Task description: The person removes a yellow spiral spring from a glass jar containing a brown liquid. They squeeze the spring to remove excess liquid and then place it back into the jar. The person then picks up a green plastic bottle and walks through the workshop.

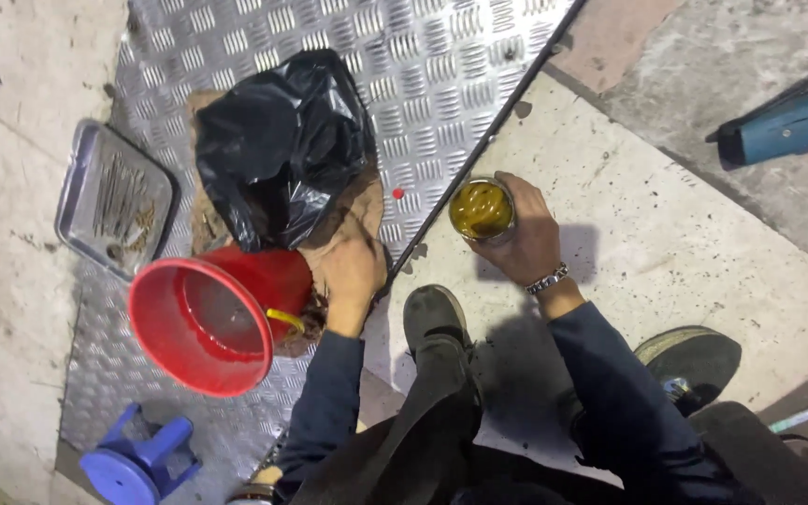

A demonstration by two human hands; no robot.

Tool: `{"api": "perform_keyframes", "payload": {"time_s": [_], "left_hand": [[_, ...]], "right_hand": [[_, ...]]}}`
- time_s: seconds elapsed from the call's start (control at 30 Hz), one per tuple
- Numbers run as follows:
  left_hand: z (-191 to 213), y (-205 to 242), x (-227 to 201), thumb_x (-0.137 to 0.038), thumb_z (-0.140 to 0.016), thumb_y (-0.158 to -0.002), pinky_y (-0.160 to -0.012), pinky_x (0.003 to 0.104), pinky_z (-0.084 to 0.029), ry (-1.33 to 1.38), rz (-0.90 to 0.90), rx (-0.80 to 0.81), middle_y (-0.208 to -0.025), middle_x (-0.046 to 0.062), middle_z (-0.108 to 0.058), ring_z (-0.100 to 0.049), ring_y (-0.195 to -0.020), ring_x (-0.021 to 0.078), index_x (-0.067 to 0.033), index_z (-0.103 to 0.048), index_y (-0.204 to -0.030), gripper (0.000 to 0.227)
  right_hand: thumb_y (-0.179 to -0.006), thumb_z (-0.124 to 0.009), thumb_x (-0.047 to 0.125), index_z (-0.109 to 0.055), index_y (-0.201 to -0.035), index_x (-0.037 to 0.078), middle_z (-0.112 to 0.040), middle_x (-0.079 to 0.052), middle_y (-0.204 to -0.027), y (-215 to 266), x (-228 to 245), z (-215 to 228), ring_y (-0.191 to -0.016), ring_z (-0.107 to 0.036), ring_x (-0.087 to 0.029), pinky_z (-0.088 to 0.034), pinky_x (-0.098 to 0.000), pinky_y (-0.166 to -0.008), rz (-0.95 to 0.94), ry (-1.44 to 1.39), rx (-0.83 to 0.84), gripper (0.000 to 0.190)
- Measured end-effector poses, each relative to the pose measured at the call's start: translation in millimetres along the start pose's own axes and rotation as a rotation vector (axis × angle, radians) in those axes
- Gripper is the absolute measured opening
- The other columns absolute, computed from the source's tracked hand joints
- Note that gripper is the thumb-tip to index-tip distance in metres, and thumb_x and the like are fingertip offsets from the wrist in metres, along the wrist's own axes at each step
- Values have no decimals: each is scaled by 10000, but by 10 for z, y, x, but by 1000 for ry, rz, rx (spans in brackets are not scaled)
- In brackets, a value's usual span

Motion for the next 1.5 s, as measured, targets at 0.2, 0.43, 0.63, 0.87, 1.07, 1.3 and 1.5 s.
{"api": "perform_keyframes", "payload": {"time_s": [0.2, 0.43, 0.63, 0.87, 1.07, 1.3, 1.5], "left_hand": [[-266, -248, 343, -259, -662, -753, -497, 467, -535, -102, -52, -427, -611, 44, -657, -696, -533, 317, -199, -767, -819, 138], [421, 25, 104, -316, -801, -745, -545, 490, -563, 39, -16, -403, -655, 86, -681, -723, -609, 350, -129, -716, -877, 244], [841, 322, -182, -443, -797, -821, -739, 557, -550, 627, 139, -168, -802, 168, -748, -724, -850, 465, -185, -656, -1054, 375], [631, 211, -462, -453, -724, -919, -881, 453, -537, 1171, 181, -37, -922, 143, -750, -695, -952, 312, -109, -750, -1031, 363], [915, 185, -741, -587, -611, -941, -1065, 440, -425, 1408, 440, 137, -1164, 240, -684, -606, -1184, 326, 16, -735, -1147, 649], [1402, 334, -1217, -589, -383, -1015, -1143, 562, -323, 1335, 302, 247, -1360, 422, -548, -471, -1357, 523, 100, -665, -1258, 783], [969, 93, -1249, -297, -353, -1113, -1007, 447, -503, 1502, -267, 91, -1175, 223, -717, -641, -1127, 254, 11, -697, -1236, 478]], "right_hand": [[-566, -961, 226, -576, -1330, 17, -634, -172, -1310, 116, 7, -154, -1240, -599, -364, -461, -439, -1101, 112, -34, -23, 881], [-605, -958, 246, -589, -1328, 38, -643, -136, -1312, 44, -54, 21, -1242, -608, -318, -463, -395, -1107, 152, -13, -86, 838], [-802, -874, 523, -595, -1269, -57, -684, -239, -1145, 33, -74, 294, -1071, -674, -378, -571, -462, -961, 174, 93, -326, 796], [-778, -746, 760, -625, -1233, -16, -678, -196, -1149, 55, -216, 296, -1072, -671, -353, -527, -450, -996, 241, 146, -392, 908], [-748, -840, 615, -618, -1247, 7, -676, -163, -1150, -24, -202, 370, -1074, -661, -340, -503, -462, -1008, 220, 166, -366, 817], [-786, -790, 553, -594, -1305, 6, -650, -186, -1232, 58, -358, 333, -1138, -622, -388, -455, -523, -1014, 209, 197, -289, 780], [-735, -877, 287, -450, -1409, -85, -479, -325, -1401, 164, -81, 598, -1280, -465, -522, -356, -657, -1085, 27, 202, -135, 880]]}}
Point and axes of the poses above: each hand's wrist, its own y-axis away from the middle knuckle, its own z-axis out of the back of the hand, x = y × z, the point moved 8 cm from there along -y, towards the middle knuckle
